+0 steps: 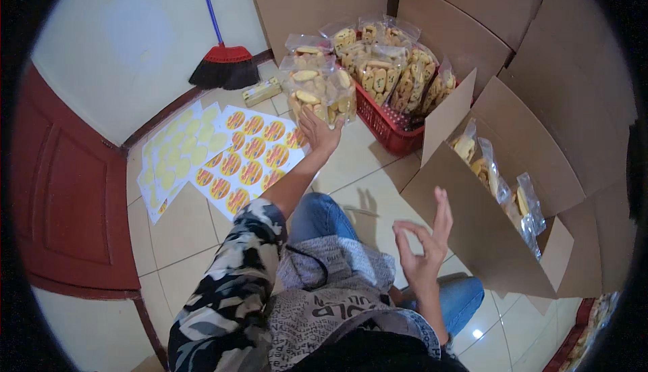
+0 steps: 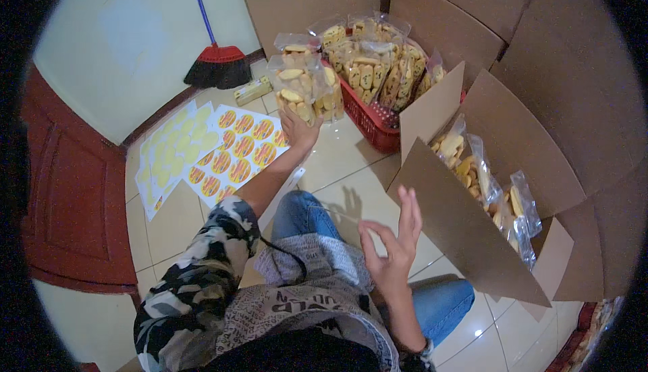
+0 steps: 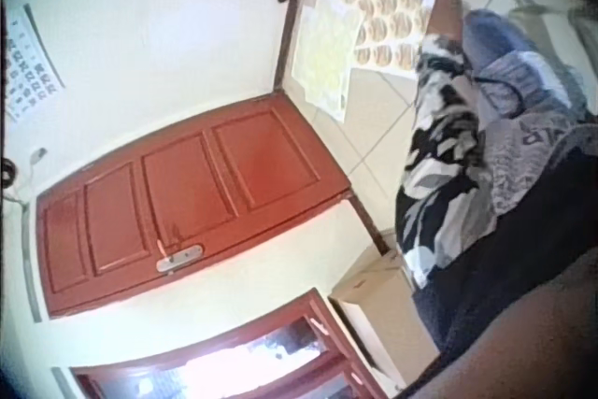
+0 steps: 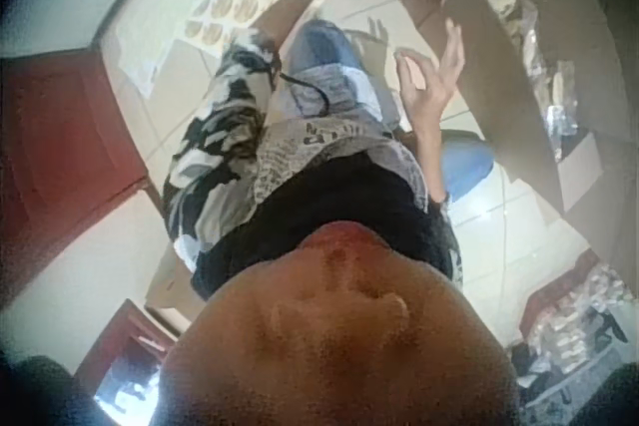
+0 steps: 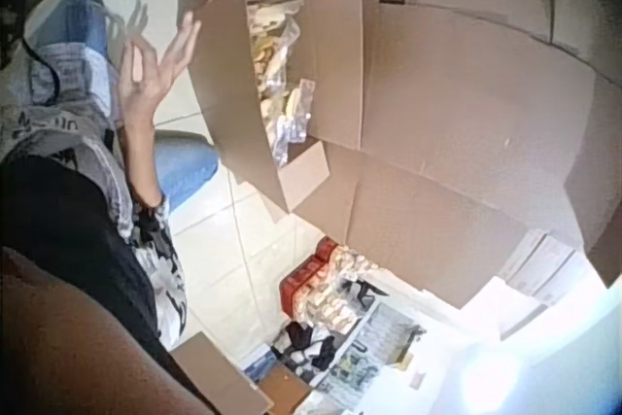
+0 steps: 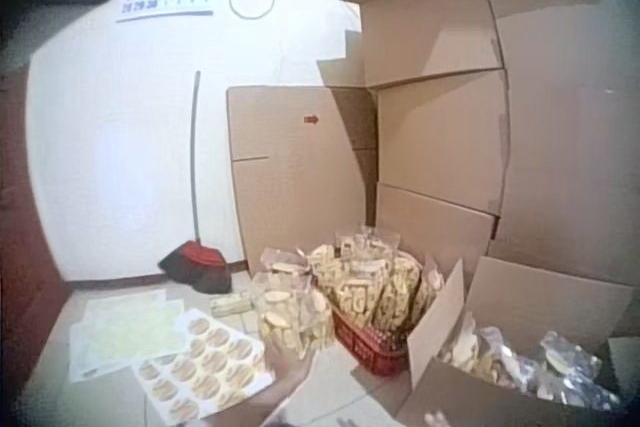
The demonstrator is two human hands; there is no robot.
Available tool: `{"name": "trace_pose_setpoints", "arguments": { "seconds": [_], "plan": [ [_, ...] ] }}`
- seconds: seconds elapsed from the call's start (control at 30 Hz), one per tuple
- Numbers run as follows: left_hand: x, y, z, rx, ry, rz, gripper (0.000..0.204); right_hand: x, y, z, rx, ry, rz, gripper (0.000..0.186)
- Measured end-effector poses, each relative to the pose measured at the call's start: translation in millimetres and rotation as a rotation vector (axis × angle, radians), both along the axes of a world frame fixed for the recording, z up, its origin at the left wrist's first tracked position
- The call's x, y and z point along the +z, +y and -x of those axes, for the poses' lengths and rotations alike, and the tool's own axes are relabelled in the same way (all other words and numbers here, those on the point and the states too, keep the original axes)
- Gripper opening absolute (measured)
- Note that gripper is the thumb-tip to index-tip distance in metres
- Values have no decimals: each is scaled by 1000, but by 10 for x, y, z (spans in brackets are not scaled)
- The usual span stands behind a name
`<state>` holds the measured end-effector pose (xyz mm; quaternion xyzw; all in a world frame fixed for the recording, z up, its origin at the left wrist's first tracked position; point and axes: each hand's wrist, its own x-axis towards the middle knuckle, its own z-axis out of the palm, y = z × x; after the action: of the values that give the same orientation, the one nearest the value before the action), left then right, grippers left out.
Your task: Placing adhesive circular labels onto individual bags of bread snacks.
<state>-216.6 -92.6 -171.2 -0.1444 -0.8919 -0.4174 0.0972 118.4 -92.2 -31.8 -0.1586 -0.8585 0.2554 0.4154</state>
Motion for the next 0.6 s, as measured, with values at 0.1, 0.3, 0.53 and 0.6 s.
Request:
{"name": "trace_pose_setpoints", "arguments": {
  "seconds": [0.1,0.3,0.53,0.6],
  "plan": [
    [30,442,233,246,-28,174,108,-232,-21,-150,-53,-97,71,10],
    [-286,467,660,431,167,-34,72,-594,-16,-481,-145,-230,372,10],
    [197,-591,579,321,316,-486,32,-696,20,-562,-141,-206,549,9],
    [519,-1023,376,204,436,-530,35,-740,53,-572,-74,-126,618,8]
  ]
}}
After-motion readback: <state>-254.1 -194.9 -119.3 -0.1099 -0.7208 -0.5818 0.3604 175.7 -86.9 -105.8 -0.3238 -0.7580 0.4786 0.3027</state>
